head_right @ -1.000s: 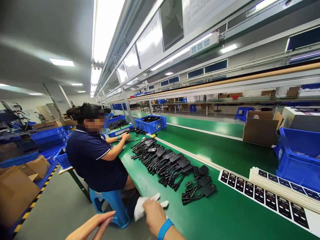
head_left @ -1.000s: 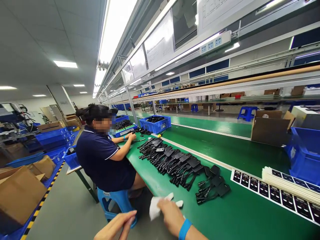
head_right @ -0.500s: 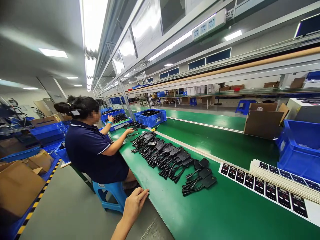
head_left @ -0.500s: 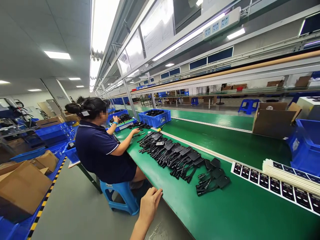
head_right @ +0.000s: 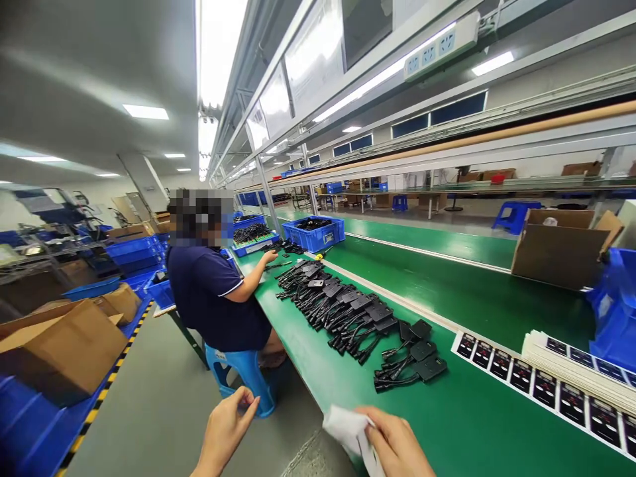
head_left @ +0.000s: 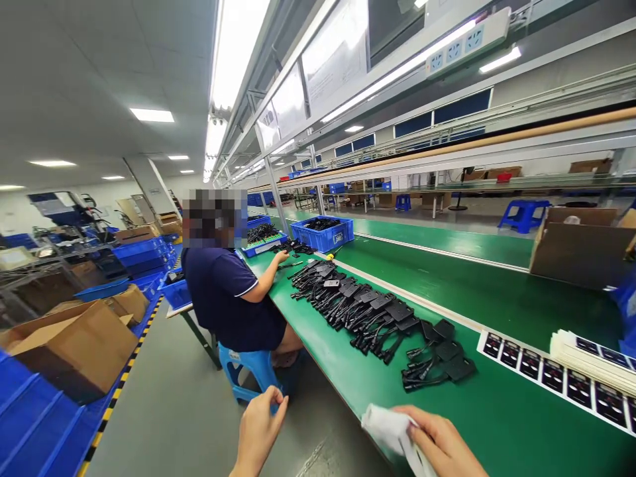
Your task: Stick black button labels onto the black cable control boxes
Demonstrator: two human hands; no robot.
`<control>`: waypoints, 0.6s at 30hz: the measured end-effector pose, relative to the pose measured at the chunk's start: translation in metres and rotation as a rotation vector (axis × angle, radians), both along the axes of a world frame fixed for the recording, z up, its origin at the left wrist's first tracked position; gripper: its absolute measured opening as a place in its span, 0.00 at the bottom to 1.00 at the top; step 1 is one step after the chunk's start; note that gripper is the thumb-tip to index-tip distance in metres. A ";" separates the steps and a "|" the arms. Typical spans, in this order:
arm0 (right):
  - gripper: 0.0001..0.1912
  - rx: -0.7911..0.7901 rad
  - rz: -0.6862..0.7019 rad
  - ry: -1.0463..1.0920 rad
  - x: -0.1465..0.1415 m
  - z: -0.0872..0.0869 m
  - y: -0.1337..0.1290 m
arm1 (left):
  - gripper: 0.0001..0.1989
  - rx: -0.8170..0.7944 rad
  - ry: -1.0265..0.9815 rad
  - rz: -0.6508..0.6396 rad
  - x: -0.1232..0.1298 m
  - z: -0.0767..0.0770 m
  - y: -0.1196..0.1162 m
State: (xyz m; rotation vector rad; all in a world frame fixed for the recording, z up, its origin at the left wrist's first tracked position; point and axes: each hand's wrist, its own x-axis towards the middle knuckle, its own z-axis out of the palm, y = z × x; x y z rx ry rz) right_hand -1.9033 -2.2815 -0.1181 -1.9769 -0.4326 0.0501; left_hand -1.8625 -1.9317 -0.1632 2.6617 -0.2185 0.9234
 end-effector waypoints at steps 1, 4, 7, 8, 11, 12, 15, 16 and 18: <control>0.23 -0.017 0.011 -0.030 0.015 0.005 0.009 | 0.18 0.004 -0.005 0.009 -0.005 -0.003 0.003; 0.23 -0.008 -0.025 -0.097 0.058 0.009 0.036 | 0.19 0.051 0.004 -0.044 -0.007 -0.008 -0.008; 0.25 0.034 -0.084 -0.095 0.085 0.000 0.047 | 0.11 0.117 0.035 -0.137 0.006 -0.008 -0.038; 0.26 0.043 -0.098 -0.085 0.089 -0.004 0.046 | 0.14 0.138 0.044 -0.160 0.012 -0.008 -0.048; 0.27 0.059 -0.123 -0.028 0.090 -0.023 0.034 | 0.21 0.205 0.052 -0.210 0.026 -0.009 -0.071; 0.28 0.061 -0.126 -0.006 0.088 -0.030 0.030 | 0.21 0.229 0.048 -0.224 0.029 -0.010 -0.075; 0.27 0.046 -0.096 0.038 0.078 -0.045 0.024 | 0.20 0.297 0.021 -0.273 0.037 -0.012 -0.078; 0.27 0.040 -0.085 0.043 0.075 -0.048 0.025 | 0.18 0.319 0.012 -0.292 0.040 -0.011 -0.077; 0.26 0.031 -0.072 0.053 0.071 -0.049 0.028 | 0.16 0.362 0.001 -0.337 0.047 -0.007 -0.076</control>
